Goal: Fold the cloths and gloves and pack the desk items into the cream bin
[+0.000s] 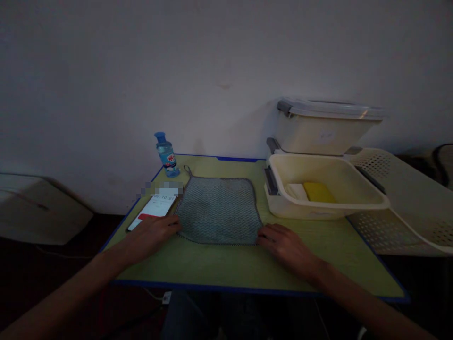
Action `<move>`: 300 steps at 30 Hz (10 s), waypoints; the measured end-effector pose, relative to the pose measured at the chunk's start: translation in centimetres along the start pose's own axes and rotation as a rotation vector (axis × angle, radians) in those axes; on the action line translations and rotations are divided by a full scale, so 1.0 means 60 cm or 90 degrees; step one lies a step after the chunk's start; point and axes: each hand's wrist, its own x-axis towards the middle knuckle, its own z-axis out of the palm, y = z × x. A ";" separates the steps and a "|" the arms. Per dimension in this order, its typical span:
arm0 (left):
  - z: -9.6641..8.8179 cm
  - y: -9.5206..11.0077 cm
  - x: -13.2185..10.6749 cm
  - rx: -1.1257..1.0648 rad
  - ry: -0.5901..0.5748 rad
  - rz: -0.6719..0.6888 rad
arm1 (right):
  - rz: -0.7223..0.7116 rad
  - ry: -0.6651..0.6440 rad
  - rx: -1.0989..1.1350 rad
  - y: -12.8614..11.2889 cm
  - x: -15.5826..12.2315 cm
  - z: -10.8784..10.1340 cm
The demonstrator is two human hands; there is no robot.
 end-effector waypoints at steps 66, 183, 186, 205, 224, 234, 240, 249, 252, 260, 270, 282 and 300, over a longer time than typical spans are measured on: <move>0.064 0.086 0.047 -0.028 -0.004 0.049 | 0.072 -0.145 0.171 -0.011 0.013 0.047; 0.017 0.054 0.115 -0.055 -0.068 -0.300 | 0.493 -0.007 0.132 -0.021 -0.004 0.054; 0.020 0.056 0.115 -0.042 -0.066 -0.311 | 0.503 -0.031 0.093 -0.025 -0.001 0.052; 0.054 0.170 0.121 -0.007 0.101 -0.001 | 0.368 0.029 0.040 -0.109 0.071 0.082; 0.079 0.085 0.051 0.060 0.093 -0.039 | 0.385 -0.020 0.043 -0.079 0.005 0.085; 0.082 0.084 0.042 0.071 0.121 -0.077 | 0.463 0.064 0.117 -0.073 -0.020 0.094; 0.081 0.087 0.041 0.056 0.121 -0.087 | 0.525 0.160 0.277 -0.061 -0.037 0.096; 0.090 0.087 0.040 0.049 0.133 -0.119 | 0.511 0.146 0.299 -0.059 -0.040 0.099; 0.090 0.087 0.040 0.050 0.124 -0.113 | 0.488 0.133 0.265 -0.058 -0.033 0.096; 0.086 0.088 0.040 0.061 0.121 -0.114 | 0.348 0.060 0.228 -0.050 0.044 0.037; 0.078 0.092 0.042 0.052 0.107 -0.104 | 0.320 -0.018 0.324 0.000 0.132 0.058; 0.073 0.098 0.042 0.076 0.120 -0.106 | 0.303 -0.010 0.363 0.002 0.136 0.070; 0.068 0.164 0.085 -0.010 0.058 -0.020 | 0.305 0.000 0.285 0.007 0.140 0.073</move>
